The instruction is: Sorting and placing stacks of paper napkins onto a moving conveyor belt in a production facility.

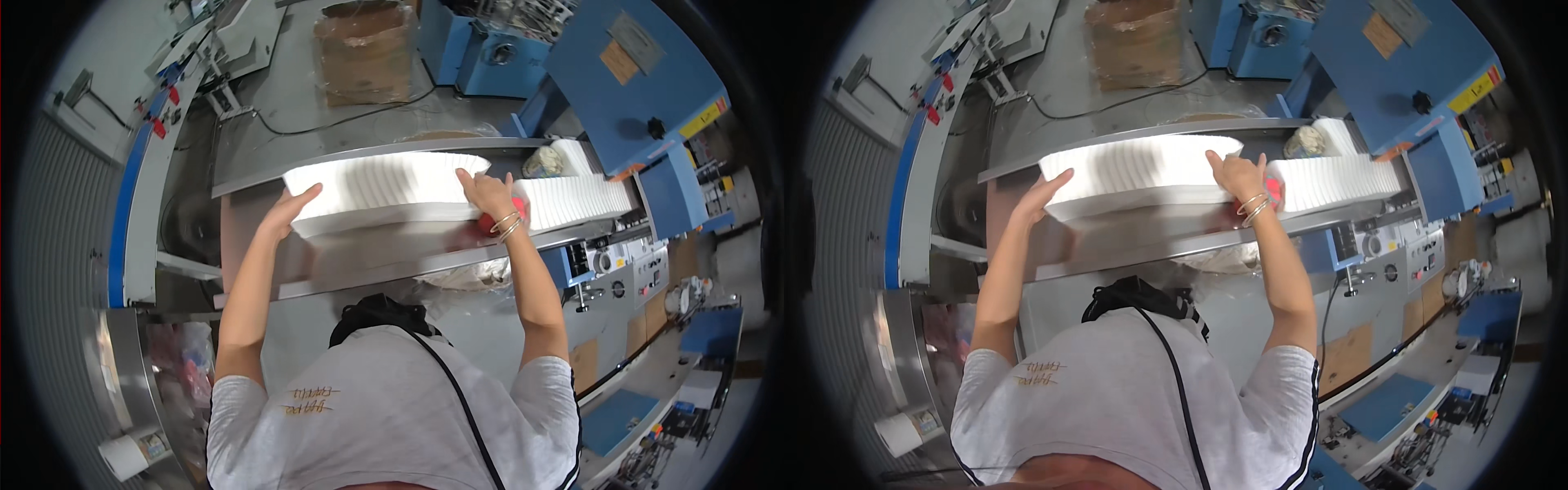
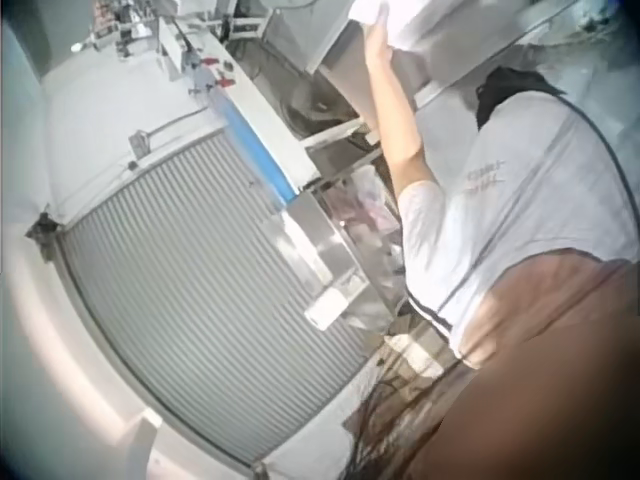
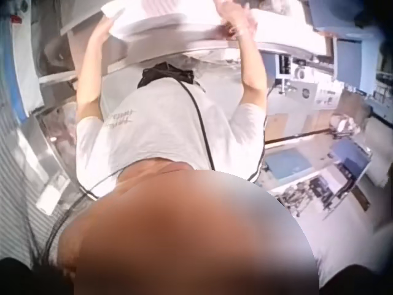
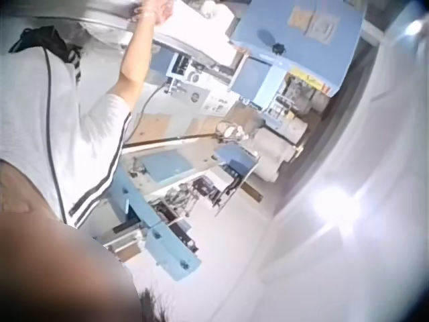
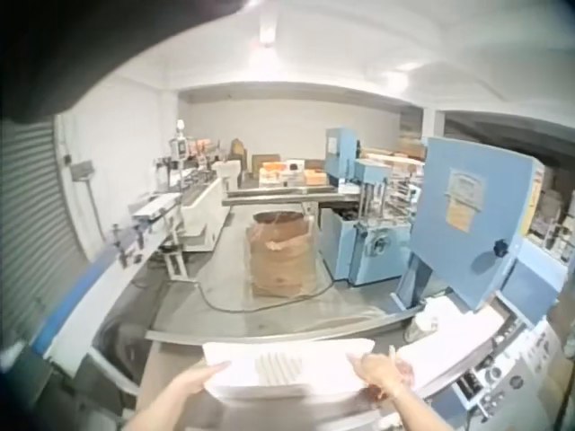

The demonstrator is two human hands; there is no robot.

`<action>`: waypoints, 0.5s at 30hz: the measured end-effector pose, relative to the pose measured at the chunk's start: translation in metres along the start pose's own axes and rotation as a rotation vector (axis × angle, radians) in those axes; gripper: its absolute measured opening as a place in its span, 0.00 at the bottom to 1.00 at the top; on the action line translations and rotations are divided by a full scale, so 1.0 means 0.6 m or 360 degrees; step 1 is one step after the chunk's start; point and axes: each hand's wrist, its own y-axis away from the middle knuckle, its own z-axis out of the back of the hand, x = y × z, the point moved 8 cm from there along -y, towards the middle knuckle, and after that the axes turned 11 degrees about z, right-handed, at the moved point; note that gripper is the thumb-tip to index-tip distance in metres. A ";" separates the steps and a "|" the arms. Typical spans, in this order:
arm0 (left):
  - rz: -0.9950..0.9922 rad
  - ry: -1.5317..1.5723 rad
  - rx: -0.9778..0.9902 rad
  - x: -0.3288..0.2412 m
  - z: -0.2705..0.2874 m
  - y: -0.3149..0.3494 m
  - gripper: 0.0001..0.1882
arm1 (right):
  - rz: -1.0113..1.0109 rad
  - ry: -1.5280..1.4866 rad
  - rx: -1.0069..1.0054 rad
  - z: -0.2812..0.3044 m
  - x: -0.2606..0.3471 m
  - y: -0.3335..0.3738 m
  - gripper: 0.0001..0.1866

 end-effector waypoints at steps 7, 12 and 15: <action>-0.0014 -0.0188 -0.0049 -0.025 0.065 0.065 0.50 | 0.0025 -0.0116 -0.0128 -0.015 0.135 -0.001 0.40; 0.0065 -0.0124 -0.0063 0.045 0.198 0.101 0.50 | -0.0055 -0.0712 0.0083 -0.047 0.232 0.023 0.42; 0.0179 -0.0125 -0.0275 0.068 0.244 0.136 0.49 | 0.0402 -0.1626 -0.0066 -0.043 0.240 0.022 0.39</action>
